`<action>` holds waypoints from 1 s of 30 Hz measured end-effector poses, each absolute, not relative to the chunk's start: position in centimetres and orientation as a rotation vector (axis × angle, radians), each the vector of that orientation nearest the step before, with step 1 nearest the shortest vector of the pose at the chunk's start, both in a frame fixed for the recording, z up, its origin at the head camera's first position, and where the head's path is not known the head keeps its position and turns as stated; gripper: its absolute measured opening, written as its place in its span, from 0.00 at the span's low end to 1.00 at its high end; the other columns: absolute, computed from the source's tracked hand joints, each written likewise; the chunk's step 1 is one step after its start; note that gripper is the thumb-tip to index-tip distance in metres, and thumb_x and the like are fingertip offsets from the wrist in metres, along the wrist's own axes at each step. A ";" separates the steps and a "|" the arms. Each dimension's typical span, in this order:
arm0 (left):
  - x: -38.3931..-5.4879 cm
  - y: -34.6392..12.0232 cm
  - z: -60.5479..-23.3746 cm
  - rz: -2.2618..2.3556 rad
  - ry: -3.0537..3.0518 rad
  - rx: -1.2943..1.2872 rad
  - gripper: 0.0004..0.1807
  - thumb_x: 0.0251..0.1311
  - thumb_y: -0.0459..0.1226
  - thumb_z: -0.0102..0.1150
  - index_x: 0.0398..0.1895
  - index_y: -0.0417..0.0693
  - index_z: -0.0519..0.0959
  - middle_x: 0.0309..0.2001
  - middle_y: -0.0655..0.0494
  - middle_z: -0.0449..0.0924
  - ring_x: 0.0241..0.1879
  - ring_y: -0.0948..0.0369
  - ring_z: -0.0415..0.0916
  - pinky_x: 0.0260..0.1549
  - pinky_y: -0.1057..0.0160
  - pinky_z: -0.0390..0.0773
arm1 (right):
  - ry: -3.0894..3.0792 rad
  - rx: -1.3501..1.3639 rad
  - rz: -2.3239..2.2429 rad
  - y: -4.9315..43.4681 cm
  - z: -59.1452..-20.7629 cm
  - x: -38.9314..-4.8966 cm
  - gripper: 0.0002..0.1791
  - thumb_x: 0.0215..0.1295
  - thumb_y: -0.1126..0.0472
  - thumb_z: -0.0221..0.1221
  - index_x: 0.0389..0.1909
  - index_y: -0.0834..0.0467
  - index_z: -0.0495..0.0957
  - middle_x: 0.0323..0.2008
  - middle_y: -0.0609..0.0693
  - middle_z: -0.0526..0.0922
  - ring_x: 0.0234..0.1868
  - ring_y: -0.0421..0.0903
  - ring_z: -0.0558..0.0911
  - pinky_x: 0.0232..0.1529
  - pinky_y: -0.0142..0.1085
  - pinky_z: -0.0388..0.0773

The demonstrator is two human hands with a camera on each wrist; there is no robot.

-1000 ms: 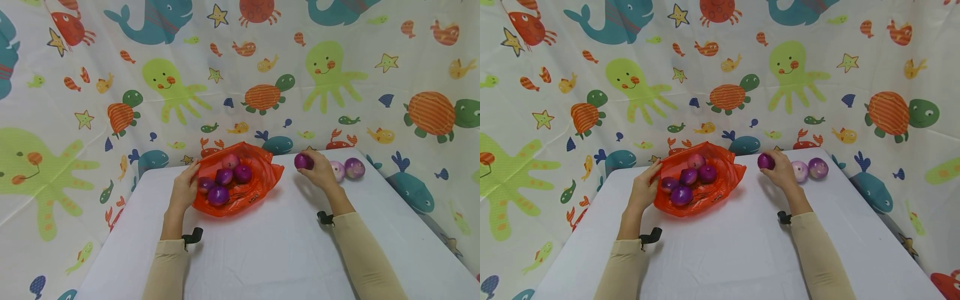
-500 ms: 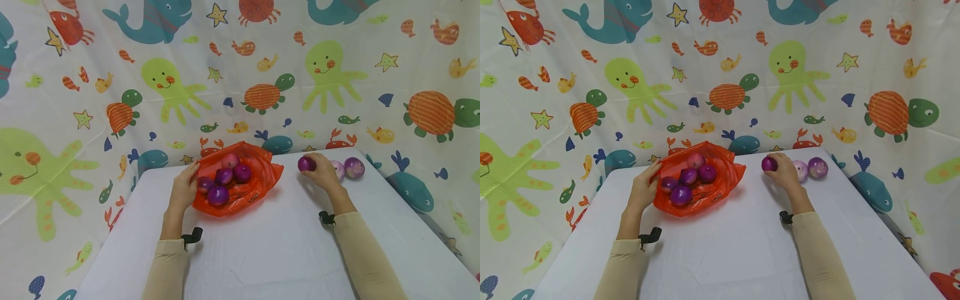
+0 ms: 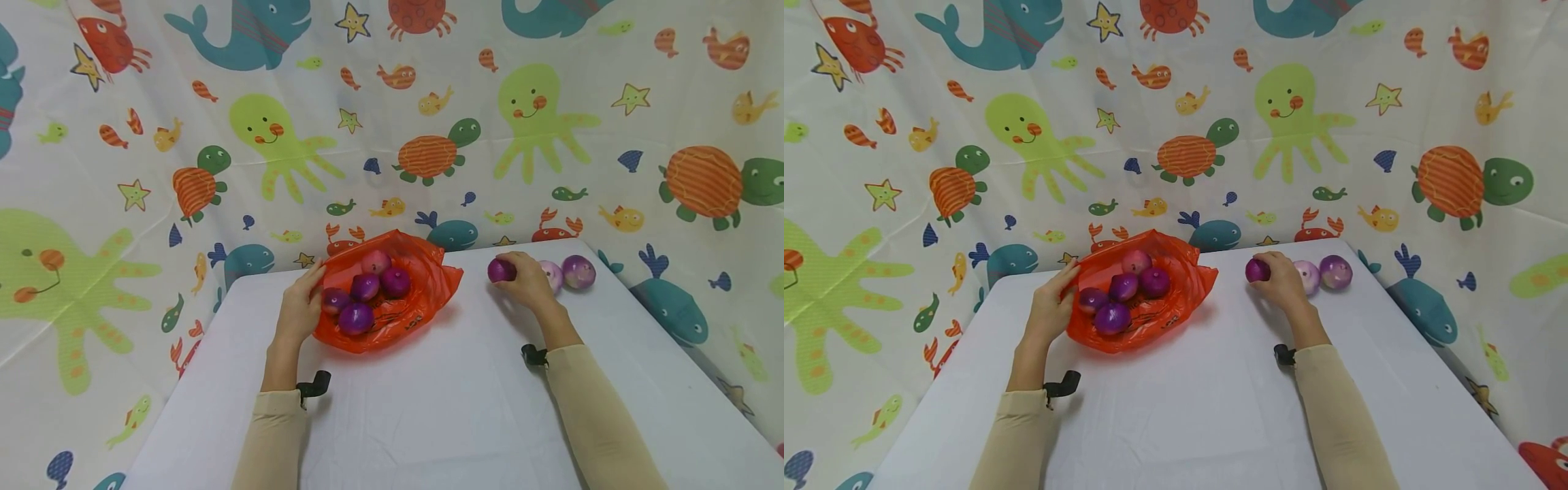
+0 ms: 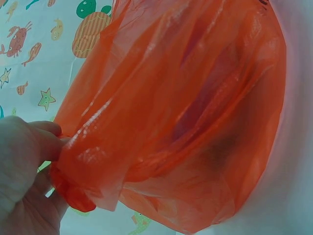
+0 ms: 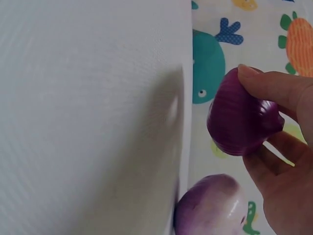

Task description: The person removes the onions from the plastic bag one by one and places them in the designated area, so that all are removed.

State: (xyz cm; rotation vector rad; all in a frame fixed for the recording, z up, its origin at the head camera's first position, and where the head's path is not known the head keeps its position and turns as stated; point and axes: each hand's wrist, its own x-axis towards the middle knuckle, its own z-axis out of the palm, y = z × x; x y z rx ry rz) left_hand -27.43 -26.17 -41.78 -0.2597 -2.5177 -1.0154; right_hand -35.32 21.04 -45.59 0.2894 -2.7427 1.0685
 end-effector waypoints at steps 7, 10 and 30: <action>-27.4 -26.1 -41.8 -1.021 -2.523 -0.260 0.30 0.74 0.27 0.54 0.77 0.50 0.68 0.79 0.54 0.65 0.78 0.48 0.63 0.70 0.45 0.72 | -2.762 0.299 1.041 21.1 -45.6 -35.4 0.35 0.62 0.64 0.72 0.70 0.58 0.73 0.71 0.65 0.70 0.72 0.68 0.68 0.70 0.67 0.70; -27.5 -26.1 -41.8 -1.023 -2.529 -0.254 0.30 0.74 0.27 0.54 0.77 0.50 0.68 0.79 0.55 0.64 0.78 0.49 0.63 0.70 0.46 0.72 | -2.774 0.313 1.016 21.2 -45.7 -35.5 0.34 0.62 0.65 0.72 0.70 0.59 0.73 0.71 0.65 0.70 0.72 0.68 0.68 0.71 0.66 0.69; -27.5 -26.0 -41.8 -1.025 -2.529 -0.254 0.31 0.73 0.26 0.55 0.77 0.51 0.69 0.79 0.54 0.65 0.78 0.49 0.64 0.70 0.46 0.73 | -2.858 0.351 0.923 21.2 -45.9 -35.8 0.34 0.59 0.69 0.71 0.67 0.63 0.74 0.69 0.68 0.70 0.70 0.69 0.69 0.71 0.67 0.68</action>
